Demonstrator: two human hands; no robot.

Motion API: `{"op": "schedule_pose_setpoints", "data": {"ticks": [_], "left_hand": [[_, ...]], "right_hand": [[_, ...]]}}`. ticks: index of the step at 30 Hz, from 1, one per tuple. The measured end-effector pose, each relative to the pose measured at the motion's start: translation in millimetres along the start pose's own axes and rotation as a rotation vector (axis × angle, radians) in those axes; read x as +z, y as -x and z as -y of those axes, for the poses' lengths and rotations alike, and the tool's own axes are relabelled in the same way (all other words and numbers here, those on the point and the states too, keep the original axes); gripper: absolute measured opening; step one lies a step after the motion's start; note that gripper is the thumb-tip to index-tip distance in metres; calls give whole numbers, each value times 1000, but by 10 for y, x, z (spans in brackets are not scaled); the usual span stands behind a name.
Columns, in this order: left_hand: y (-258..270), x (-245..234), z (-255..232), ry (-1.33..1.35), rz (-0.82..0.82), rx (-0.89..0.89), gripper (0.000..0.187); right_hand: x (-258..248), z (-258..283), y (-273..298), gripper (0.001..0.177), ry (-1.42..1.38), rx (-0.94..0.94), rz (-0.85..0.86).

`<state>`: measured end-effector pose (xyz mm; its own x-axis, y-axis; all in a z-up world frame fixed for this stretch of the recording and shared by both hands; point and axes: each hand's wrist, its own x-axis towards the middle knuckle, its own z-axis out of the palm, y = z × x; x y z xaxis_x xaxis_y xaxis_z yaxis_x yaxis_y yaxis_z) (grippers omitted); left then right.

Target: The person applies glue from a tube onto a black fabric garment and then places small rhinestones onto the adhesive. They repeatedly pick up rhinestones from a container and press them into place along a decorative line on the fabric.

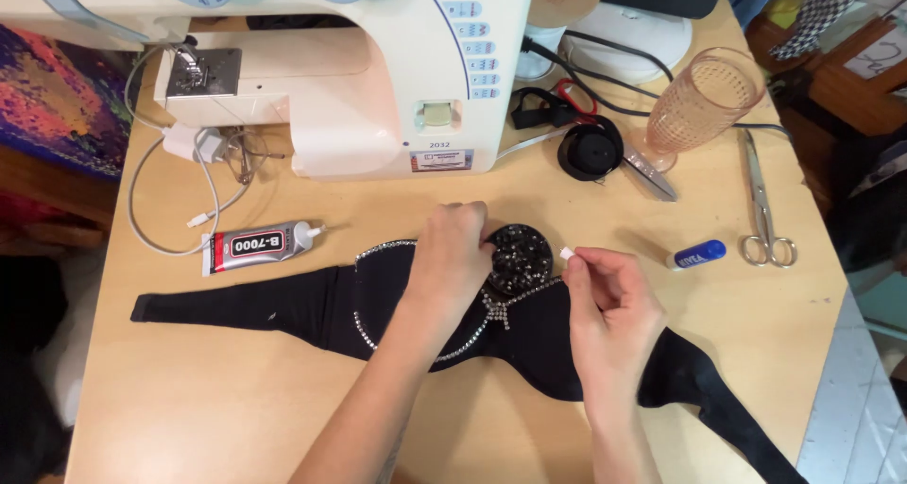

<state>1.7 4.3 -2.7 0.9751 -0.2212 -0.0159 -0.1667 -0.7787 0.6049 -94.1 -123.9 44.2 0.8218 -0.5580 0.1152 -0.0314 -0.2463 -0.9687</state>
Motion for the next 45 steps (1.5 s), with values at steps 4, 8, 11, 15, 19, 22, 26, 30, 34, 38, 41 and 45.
{"op": "schedule_pose_setpoints", "data": {"ticks": [4, 8, 11, 15, 19, 22, 26, 30, 34, 38, 41, 45], "left_hand": [[48, -134, 4, 1, 56, -59, 17], [103, -262, -10, -1, 90, -137, 22], [123, -316, -9, -2, 90, -163, 32], [151, -336, 53, 67, 72, -124, 44], [212, -437, 80, 103, 178, -148, 37], [237, -432, 139, 99, 241, -123, 11], [265, -424, 181, 148, 221, -57, 7], [348, -449, 164, 146, 221, -57, 13], [413, -417, 203, 182, 177, 3, 18], [472, -442, 178, 98, 84, 29, 13], [478, -447, 211, 110, 41, 6, 19], [450, -469, 293, 185, 39, -49, 30]], "right_hand": [[22, -14, 13, 8, 99, -30, 20], [43, 3, 20, 10, 127, 8, 48], [69, 10, 36, 10, 111, 19, 59], [106, 4, 58, 12, 116, 25, 65], [133, 27, 82, 12, 126, 37, 73], [153, 29, 106, 12, 145, 6, 73], [210, 32, 161, 9, 72, -66, 81], [232, 41, 183, 7, 157, -104, 95], [228, -40, 160, 7, 140, -73, 71], [223, -61, 168, 9, 113, -24, 91], [223, -76, 149, 9, 99, -22, 92], [217, -117, 140, 11, 50, 1, 107]]}}
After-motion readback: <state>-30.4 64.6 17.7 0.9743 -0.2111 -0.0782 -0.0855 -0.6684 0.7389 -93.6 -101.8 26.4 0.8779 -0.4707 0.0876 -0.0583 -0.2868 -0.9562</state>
